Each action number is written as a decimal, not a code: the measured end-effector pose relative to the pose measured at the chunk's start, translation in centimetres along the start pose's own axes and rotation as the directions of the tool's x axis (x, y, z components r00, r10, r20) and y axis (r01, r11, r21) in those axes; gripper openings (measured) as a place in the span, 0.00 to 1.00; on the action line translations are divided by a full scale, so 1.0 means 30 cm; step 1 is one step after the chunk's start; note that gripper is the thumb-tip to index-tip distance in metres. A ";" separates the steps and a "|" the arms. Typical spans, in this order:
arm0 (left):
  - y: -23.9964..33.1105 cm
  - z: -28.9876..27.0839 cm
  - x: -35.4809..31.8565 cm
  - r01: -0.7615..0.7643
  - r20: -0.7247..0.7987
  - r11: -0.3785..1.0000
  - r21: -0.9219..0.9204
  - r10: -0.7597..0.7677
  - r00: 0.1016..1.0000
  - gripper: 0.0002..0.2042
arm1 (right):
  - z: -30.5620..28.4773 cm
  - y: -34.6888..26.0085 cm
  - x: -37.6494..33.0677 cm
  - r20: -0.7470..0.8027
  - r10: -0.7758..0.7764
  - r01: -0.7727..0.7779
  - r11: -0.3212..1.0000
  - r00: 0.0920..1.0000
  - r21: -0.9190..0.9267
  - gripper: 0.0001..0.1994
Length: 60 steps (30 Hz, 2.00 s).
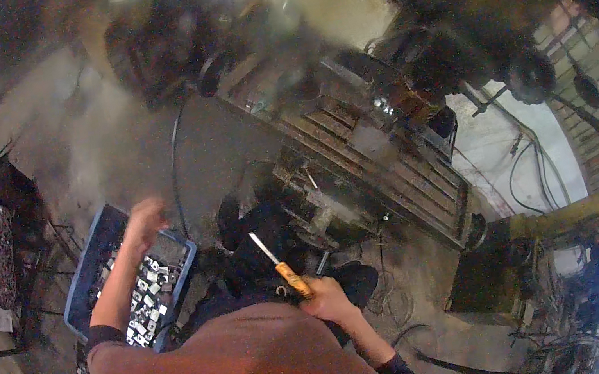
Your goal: The person repeatedly picks small metal parts from a blue bin, places them on a drill press table, and drills holes using a hand lever. After drilling, the person removes the parts and returns them to the bin. The cycle continues throughout the clip.
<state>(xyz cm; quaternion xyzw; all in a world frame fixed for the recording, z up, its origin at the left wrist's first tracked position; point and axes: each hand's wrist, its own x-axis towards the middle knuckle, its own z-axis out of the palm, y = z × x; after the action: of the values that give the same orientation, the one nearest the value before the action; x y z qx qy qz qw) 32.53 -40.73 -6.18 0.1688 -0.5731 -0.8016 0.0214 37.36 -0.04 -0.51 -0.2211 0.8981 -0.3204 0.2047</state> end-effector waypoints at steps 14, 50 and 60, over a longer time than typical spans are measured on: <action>-0.175 0.605 0.111 0.361 0.499 0.915 0.181 -0.401 0.768 0.09 | -0.160 0.096 -0.131 0.214 0.206 -0.231 0.968 0.955 0.099 0.12; 0.053 1.328 0.267 -0.807 0.600 0.376 0.455 0.540 0.590 0.07 | -0.341 0.489 -0.038 -0.736 0.353 -0.001 0.902 0.577 0.432 0.26; -0.077 1.314 0.004 -0.978 0.883 0.182 0.103 0.435 0.174 0.11 | -0.249 0.312 0.089 -0.610 0.203 0.633 -0.073 0.766 0.770 0.15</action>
<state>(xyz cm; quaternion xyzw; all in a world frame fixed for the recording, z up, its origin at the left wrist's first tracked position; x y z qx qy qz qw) 21.15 -4.03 2.91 -0.4766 -0.7755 -0.3815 0.1608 28.88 8.69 -2.05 -0.0532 0.3450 -0.9363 -0.0372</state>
